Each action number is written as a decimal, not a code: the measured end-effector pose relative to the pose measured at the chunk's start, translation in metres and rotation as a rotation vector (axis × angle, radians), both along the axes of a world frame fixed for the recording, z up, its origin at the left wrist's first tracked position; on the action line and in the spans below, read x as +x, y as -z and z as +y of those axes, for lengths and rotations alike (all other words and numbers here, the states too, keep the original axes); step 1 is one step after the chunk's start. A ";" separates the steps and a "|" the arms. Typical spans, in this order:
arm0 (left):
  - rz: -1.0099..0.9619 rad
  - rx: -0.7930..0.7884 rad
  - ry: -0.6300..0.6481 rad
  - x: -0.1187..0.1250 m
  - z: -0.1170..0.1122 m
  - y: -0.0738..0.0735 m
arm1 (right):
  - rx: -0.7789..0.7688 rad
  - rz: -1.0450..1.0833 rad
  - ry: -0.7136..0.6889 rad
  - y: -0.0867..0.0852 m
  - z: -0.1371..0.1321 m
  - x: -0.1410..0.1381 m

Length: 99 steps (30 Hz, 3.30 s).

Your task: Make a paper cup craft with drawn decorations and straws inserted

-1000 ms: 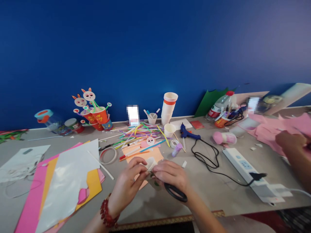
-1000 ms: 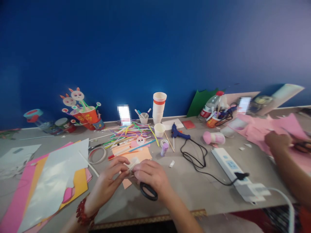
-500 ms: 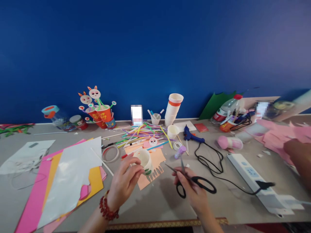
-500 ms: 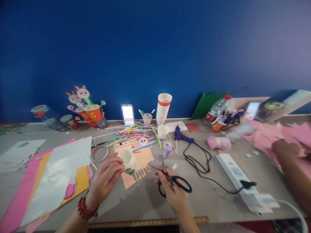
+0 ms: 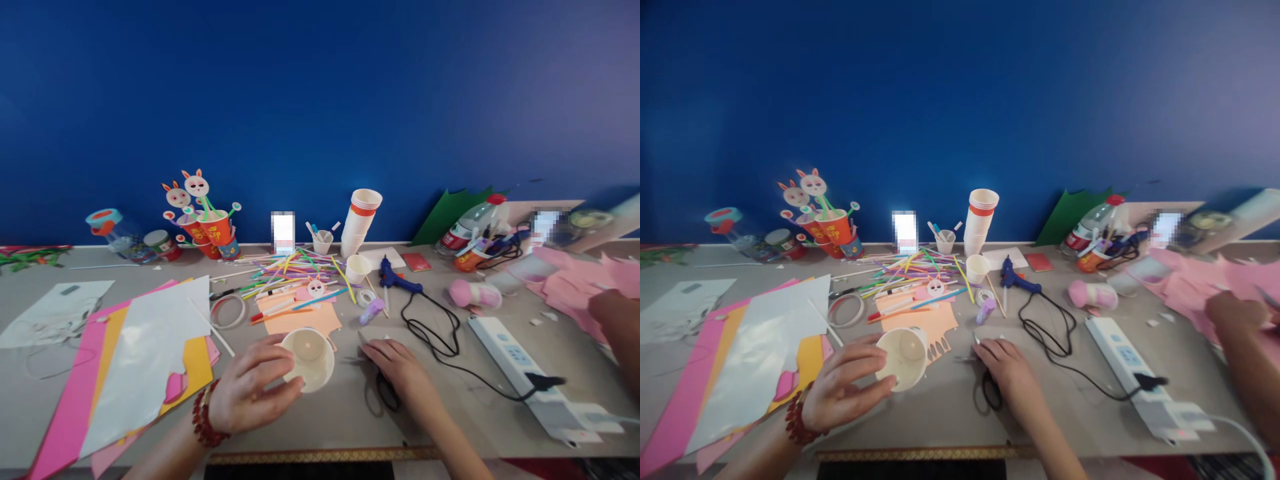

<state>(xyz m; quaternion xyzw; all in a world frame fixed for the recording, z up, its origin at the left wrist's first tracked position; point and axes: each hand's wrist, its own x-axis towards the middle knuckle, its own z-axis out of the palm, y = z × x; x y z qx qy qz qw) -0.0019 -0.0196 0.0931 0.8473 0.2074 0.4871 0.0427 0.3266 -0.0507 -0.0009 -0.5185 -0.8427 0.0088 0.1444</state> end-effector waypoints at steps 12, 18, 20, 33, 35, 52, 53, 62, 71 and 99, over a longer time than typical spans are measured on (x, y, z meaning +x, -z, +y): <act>0.015 -0.378 0.332 -0.008 0.006 0.020 | -0.303 0.519 -0.018 -0.044 -0.015 -0.057; -0.314 -0.931 0.421 0.006 0.006 0.032 | -0.519 1.025 0.037 -0.025 -0.014 -0.112; -0.461 -1.128 0.442 0.012 0.003 0.040 | -0.568 1.197 0.076 -0.019 -0.011 -0.123; -0.712 -1.596 0.463 0.015 0.001 0.047 | -0.545 1.191 0.018 -0.016 -0.011 -0.131; -0.782 -1.663 0.568 0.009 0.002 0.047 | -0.505 1.227 0.003 -0.012 -0.011 -0.129; -0.158 -0.697 -0.559 -0.116 0.069 0.047 | -0.485 1.071 0.207 0.016 -0.012 -0.123; -0.130 -0.670 -0.586 -0.118 0.071 0.051 | -0.488 1.061 0.204 0.017 -0.011 -0.124; 0.026 -0.601 -0.647 -0.118 0.075 0.093 | -0.413 0.998 0.200 0.015 -0.013 -0.127; 0.007 -0.207 -0.696 -0.107 0.063 0.060 | -0.333 0.764 0.127 -0.011 0.007 -0.122; 0.571 -0.228 -0.438 0.052 0.165 0.075 | -0.282 0.535 0.025 -0.011 0.038 -0.119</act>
